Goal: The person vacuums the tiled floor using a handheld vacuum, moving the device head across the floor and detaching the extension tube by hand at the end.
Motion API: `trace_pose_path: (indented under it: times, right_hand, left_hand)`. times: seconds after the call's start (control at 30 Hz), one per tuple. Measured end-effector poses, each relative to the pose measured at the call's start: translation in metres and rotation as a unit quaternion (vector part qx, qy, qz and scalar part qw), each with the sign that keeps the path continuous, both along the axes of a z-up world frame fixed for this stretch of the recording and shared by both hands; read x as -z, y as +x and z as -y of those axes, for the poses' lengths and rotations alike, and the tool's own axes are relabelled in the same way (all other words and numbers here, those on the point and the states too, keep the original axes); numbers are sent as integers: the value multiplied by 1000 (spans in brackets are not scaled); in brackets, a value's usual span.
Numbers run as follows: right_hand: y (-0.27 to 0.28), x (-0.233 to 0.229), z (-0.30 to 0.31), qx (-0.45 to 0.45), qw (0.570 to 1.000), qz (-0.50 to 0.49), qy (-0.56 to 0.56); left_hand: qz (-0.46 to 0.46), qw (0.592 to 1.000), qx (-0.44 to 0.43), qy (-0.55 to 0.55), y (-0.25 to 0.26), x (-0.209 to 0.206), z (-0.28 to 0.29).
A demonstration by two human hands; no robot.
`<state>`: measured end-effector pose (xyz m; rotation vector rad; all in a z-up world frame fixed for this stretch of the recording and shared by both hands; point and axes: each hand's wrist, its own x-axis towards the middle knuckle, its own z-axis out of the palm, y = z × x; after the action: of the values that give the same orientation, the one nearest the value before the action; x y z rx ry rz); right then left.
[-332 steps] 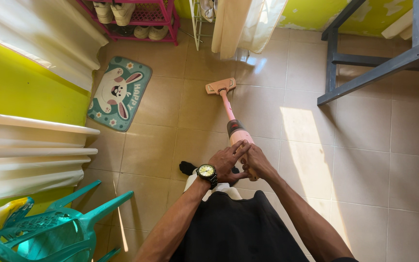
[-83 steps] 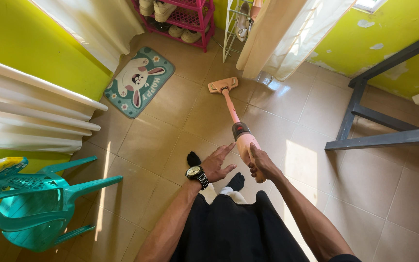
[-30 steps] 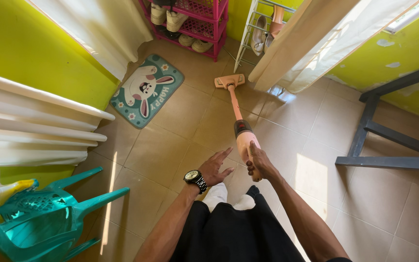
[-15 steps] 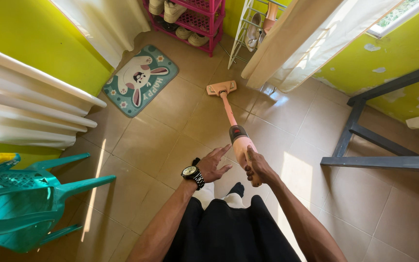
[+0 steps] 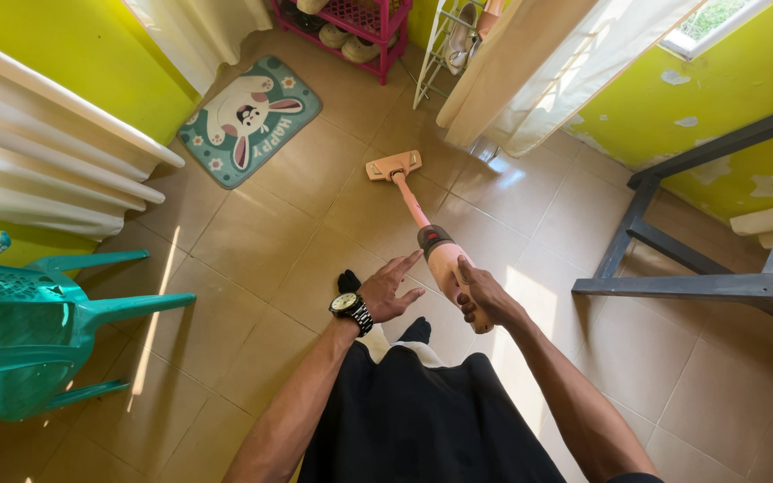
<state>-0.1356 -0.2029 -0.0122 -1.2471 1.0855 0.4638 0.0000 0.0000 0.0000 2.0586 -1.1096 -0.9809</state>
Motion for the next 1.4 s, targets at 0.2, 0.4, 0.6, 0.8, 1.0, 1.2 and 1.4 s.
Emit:
trace_pose_path:
  times: [0.2, 0.4, 0.6, 0.8, 1.0, 1.2, 1.4]
  right_hand:
    - [11, -2, 11, -10, 1000, -8, 3]
    - [44, -5, 20, 3, 1000, -17, 21]
    - [80, -5, 28, 2, 999, 2, 38]
    - [122, -3, 29, -4, 1000, 5, 27]
    - [161, 15, 32, -23, 999, 24, 1]
    - [180, 87, 37, -70, 993, 72, -58]
    - [165, 88, 43, -78, 993, 68, -49]
  left_hand:
    - [-13, 1000, -15, 10, 1, 7, 2]
    - [52, 995, -10, -84, 28, 21, 7]
    - [-41, 998, -36, -15, 55, 3, 24]
    - [-17, 1000, -21, 15, 86, 8, 42]
    - [88, 996, 1, -13, 112, 12, 60]
    - [-10, 1000, 0, 14, 125, 3, 77]
    - [-39, 999, -15, -17, 120, 13, 79]
